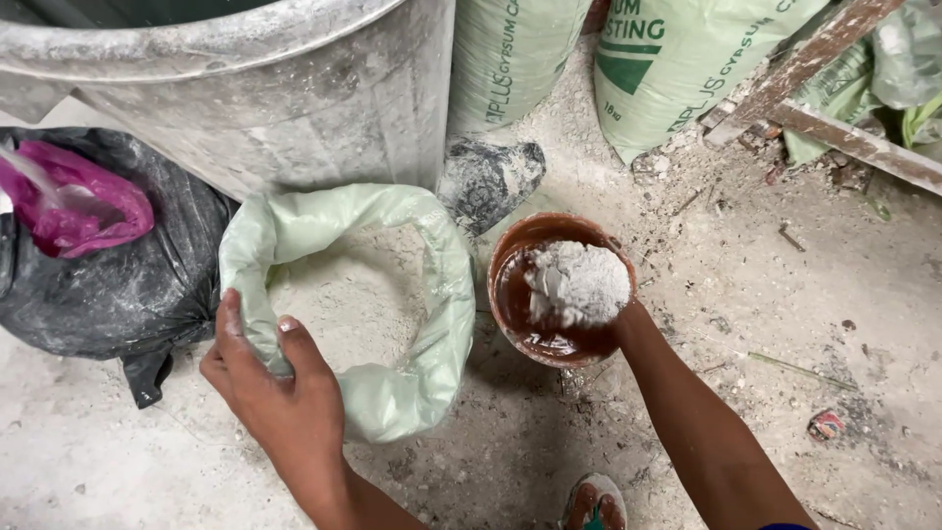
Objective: The person fills a bucket with water using a pink cup from a tap, then scoops white powder from a bag into the bucket. Finally, the person mixes the contents of a larger bucket by hand.
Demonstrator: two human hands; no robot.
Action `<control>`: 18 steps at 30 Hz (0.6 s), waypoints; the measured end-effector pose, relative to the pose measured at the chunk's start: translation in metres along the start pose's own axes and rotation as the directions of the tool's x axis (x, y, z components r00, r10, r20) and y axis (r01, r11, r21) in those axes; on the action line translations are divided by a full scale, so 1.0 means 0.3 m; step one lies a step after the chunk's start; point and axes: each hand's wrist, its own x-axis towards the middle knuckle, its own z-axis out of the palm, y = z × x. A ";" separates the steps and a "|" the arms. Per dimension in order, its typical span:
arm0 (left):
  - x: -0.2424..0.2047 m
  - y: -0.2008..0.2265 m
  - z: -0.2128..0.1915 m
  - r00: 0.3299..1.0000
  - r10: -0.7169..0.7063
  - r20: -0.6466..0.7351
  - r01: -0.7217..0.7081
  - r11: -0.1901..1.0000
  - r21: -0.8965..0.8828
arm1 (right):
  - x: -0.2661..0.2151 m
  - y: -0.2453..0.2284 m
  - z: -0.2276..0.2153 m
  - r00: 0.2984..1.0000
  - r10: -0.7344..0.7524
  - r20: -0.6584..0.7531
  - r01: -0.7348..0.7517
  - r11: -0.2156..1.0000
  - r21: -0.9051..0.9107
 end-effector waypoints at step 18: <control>0.040 0.022 -0.051 0.990 -0.077 0.116 0.091 0.989 -0.114 | 0.031 -0.179 -0.250 0.963 0.190 0.189 -0.108 0.921 -0.375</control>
